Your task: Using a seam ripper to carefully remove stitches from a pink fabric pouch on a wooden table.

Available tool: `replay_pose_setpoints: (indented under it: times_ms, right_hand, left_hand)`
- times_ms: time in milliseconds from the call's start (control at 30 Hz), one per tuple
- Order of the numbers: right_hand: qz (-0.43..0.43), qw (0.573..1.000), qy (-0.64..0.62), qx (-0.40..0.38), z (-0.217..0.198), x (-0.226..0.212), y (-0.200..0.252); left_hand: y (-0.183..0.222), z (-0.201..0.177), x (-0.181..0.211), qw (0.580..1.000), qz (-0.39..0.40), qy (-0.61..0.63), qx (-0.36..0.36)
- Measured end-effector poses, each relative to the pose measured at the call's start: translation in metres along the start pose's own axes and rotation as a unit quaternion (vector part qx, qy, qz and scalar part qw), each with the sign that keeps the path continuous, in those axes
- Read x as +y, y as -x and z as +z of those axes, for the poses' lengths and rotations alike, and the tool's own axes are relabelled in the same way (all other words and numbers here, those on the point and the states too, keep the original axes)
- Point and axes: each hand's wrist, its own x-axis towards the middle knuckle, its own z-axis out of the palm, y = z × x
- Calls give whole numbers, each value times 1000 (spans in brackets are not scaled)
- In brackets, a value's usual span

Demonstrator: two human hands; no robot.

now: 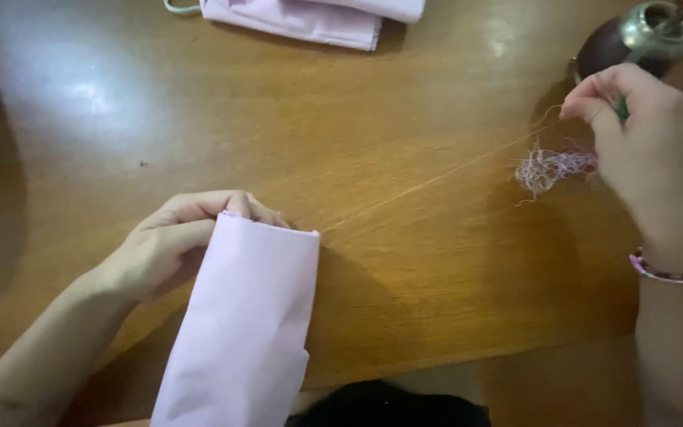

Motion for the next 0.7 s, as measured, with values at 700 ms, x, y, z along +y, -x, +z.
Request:
replay_pose_setpoints:
  times_ms: [700]
  right_hand:
    - [-237,872,-330,-272,6,-158,-1]
  left_hand:
    - [-58,12,-8,995,-87,-5,-46]
